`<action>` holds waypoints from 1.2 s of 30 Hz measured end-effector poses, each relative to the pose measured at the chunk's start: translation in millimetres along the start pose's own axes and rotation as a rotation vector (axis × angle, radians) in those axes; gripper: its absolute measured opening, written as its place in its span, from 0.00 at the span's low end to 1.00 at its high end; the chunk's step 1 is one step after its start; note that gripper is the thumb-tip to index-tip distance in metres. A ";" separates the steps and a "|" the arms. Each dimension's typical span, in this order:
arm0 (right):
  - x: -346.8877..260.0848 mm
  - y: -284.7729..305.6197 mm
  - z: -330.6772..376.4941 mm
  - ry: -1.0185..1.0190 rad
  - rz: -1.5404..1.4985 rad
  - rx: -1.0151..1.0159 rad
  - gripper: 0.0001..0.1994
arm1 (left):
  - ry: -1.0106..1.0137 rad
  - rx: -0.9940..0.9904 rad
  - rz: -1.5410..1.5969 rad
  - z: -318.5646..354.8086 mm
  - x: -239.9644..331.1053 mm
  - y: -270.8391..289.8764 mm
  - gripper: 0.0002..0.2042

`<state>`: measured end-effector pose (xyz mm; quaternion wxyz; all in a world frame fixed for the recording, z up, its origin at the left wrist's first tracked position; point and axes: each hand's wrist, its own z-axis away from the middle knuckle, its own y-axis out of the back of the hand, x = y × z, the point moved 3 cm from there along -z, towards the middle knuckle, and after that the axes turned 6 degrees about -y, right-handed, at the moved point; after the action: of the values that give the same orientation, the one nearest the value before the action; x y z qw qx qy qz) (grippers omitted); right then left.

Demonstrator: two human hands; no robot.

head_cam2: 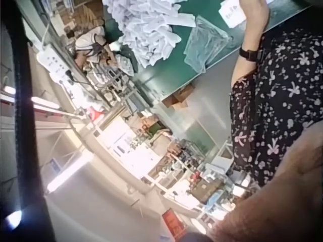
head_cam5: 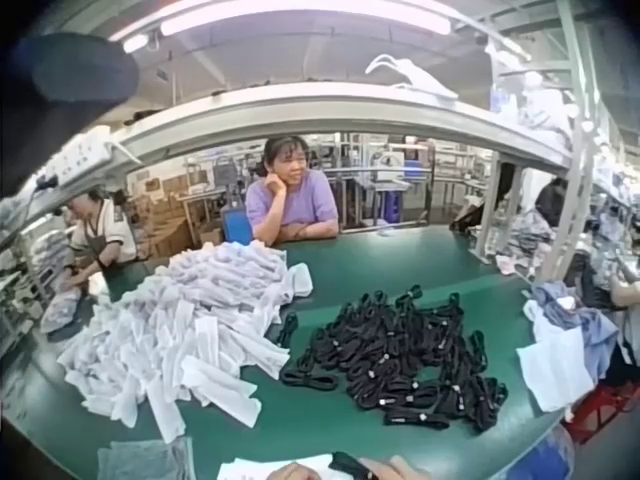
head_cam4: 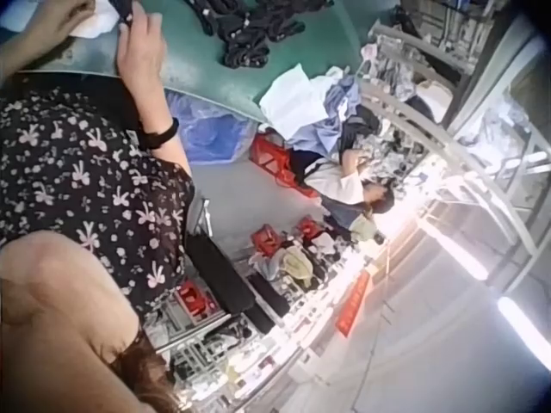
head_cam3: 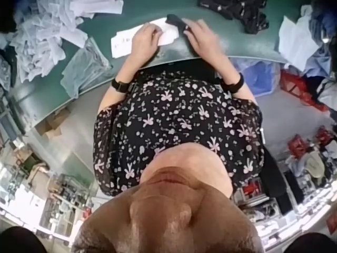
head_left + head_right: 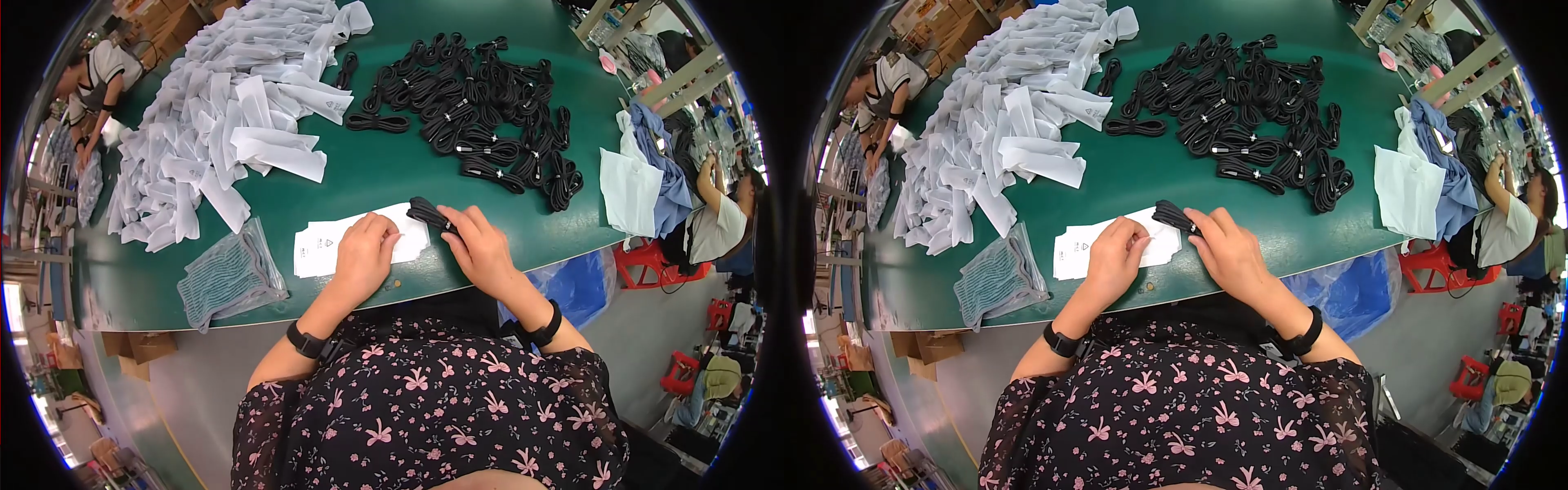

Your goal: Packaging small black cables into individual white paper sleeves.

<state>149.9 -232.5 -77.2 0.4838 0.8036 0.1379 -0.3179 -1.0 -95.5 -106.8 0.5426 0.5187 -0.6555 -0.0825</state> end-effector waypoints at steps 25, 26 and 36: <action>-3.5 -6.7 18.8 0.151 0.151 -0.048 0.19 | 0.110 0.052 0.257 -2.6 1.6 9.0 0.04; -2.6 -7.9 18.5 0.088 0.045 -0.104 0.18 | 0.028 0.044 0.229 -2.0 4.6 9.9 0.04; -14.0 -17.6 -2.7 0.091 -0.215 -0.072 0.15 | -0.203 0.091 0.098 -20.8 24.5 28.3 0.04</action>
<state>131.0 -220.3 -79.4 0.4687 0.7800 0.2564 -0.3260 1.9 -92.2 -64.2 0.4529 0.4992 -0.7345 -0.0783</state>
